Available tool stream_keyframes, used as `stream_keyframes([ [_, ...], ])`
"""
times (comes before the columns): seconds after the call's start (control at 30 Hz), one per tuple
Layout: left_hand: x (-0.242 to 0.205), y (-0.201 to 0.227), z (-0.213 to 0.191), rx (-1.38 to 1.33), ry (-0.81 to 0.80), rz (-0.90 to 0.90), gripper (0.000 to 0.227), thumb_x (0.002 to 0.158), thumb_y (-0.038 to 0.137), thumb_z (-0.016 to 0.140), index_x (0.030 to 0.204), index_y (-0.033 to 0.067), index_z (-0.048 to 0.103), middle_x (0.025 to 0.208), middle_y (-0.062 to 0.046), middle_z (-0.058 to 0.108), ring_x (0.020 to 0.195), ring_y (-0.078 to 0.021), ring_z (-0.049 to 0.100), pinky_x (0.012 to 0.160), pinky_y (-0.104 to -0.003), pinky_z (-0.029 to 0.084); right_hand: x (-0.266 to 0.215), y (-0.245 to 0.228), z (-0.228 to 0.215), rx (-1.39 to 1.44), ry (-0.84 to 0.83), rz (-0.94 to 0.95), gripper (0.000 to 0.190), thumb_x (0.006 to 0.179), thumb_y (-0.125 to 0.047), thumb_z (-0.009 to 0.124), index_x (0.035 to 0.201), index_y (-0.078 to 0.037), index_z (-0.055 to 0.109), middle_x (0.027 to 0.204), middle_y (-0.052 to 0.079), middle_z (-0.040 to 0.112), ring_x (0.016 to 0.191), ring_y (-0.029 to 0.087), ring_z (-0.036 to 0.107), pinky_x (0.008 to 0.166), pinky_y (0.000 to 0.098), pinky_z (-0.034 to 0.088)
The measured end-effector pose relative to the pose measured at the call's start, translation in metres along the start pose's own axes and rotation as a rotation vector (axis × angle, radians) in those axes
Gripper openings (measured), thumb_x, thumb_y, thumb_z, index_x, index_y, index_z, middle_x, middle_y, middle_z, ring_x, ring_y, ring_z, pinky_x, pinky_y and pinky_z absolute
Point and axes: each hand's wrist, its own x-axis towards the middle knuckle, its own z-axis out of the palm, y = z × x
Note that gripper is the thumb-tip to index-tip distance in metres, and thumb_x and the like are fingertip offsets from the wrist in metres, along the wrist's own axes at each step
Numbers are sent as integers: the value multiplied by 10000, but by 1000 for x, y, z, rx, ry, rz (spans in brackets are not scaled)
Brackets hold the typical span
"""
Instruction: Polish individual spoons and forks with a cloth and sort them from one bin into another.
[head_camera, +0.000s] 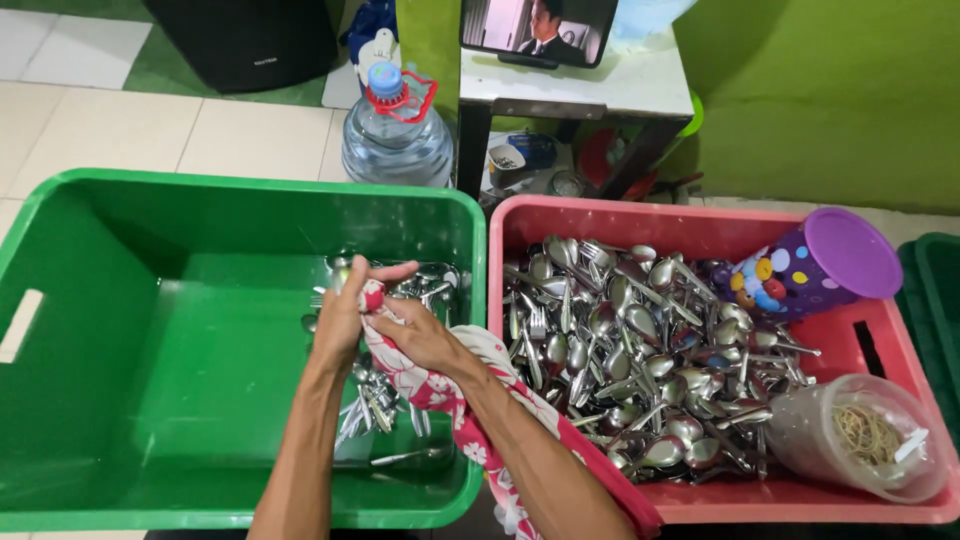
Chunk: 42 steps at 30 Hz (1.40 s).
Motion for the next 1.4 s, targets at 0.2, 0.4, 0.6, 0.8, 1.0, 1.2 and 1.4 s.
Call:
stream_keyframes([
  [0.2, 42, -26, -20, -275, 98, 65, 624, 1096, 474, 358, 896, 17, 733, 1129, -182, 758, 1106, -305, 740, 1036, -390, 506, 19, 18, -6, 94, -131, 274, 135, 956, -277, 651, 1019, -185, 726, 779, 102, 729, 685, 189, 753, 657, 278, 605],
  [0.4, 92, -52, -67, -398, 203, -13, 607, 1068, 562, 311, 892, 152, 722, 1129, -95, 773, 1060, -260, 766, 997, -439, 530, -6, -17, -6, 58, -258, 185, 196, 1001, -257, 633, 894, -99, 680, 704, 88, 683, 626, 158, 661, 687, 315, 555],
  [0.6, 82, -13, -84, -318, 305, 21, 614, 1034, 643, 401, 1128, 111, 693, 642, -23, 615, 385, -101, 432, 414, -237, 484, -18, -31, 10, -23, -155, 69, 248, 990, -278, 642, 796, -123, 624, 685, -1, 580, 699, 144, 548, 740, 342, 474],
  [0.8, 74, -31, -82, -263, 362, -5, 683, 949, 787, 386, 1115, 143, 536, 749, -54, 658, 445, -42, 431, 359, -144, 268, 0, -1, 3, 0, 248, 23, 329, 983, -308, 488, 1194, -88, 613, 1059, 152, 622, 1066, 274, 584, 1023, 410, 450],
  [1.0, 60, -69, -46, -369, -110, -118, 543, 1097, 410, 246, 1439, 69, 493, 988, -116, 686, 566, -81, 477, 329, -108, 265, 2, -1, -1, -427, 646, -234, 386, 961, -149, 587, 1324, -19, 563, 1133, 218, 599, 1097, 405, 617, 980, 457, 481],
  [1.2, 51, -127, -30, -177, -16, -217, 447, 1028, 446, 479, 1181, 50, 620, 1029, -158, 667, 762, -225, 581, 458, -287, 388, -6, -10, 20, -894, 613, -507, 162, 971, -174, 636, 1117, -130, 693, 1100, 37, 566, 1007, 280, 692, 815, 367, 590],
  [1.4, 46, -149, -32, -1, -5, -201, 429, 970, 442, 608, 1009, 24, 698, 902, -159, 608, 722, -276, 644, 504, -337, 551, 9, 6, -4, -660, 747, -368, 87, 969, -176, 618, 1001, -112, 668, 919, 69, 561, 891, 355, 664, 775, 433, 541],
])
